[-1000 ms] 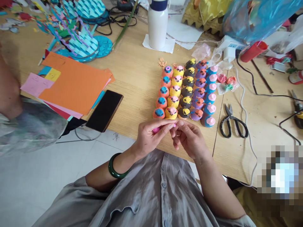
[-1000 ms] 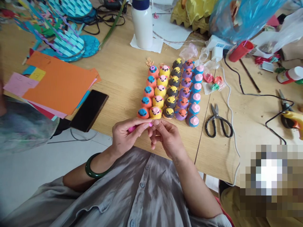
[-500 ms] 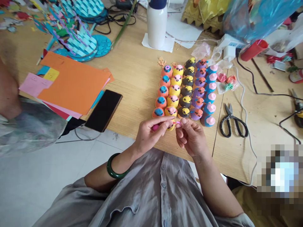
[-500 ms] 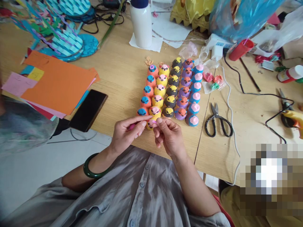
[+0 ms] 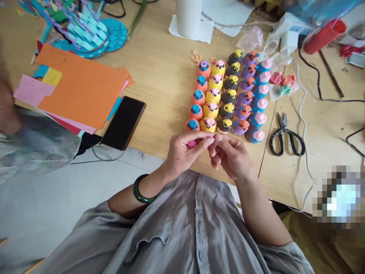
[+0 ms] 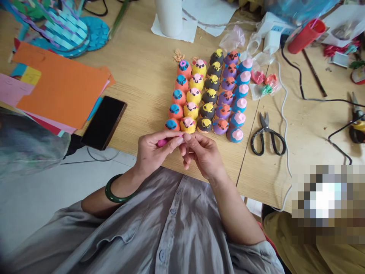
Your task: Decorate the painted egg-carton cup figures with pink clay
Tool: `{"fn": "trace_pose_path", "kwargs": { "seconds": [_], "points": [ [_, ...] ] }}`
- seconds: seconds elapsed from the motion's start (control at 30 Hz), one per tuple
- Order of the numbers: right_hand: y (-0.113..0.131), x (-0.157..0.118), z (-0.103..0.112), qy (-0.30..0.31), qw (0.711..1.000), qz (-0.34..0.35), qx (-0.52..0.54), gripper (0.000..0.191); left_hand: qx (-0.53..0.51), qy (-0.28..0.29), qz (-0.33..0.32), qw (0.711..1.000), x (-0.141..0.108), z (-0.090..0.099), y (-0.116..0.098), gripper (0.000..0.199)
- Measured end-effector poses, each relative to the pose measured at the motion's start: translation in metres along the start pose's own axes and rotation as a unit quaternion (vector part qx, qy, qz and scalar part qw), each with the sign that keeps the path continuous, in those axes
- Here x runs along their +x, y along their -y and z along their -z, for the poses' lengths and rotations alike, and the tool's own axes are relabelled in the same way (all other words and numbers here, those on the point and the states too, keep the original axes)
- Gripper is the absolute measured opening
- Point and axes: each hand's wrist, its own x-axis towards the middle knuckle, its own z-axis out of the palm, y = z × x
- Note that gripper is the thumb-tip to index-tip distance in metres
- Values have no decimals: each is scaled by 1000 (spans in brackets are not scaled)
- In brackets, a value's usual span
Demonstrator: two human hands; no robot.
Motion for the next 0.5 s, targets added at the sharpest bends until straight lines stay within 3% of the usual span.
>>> {"fn": "trace_pose_path", "kwargs": {
  "seconds": [0.17, 0.27, 0.37, 0.43, 0.5],
  "points": [
    [-4, 1, 2, -64, 997, 38, -11, 31, -29, 31, 6, 999, 0, 3, 1, 41],
    [-4, -5, 13, -75, 994, 59, -54, 34, -57, 16, -15, 998, 1, 7, 1, 33],
    [-6, -18, 30, -52, 987, 60, -142, 21, -66, -4, -27, 997, 2, 12, 0, 25],
    [-9, -30, 42, -72, 958, 94, -261, 12, -60, -12, -23, 998, 2, 16, 1, 23],
    [-15, -42, 51, -100, 888, 173, -414, 9, -55, -16, -17, 998, 2, 18, 2, 22]
  ]
}}
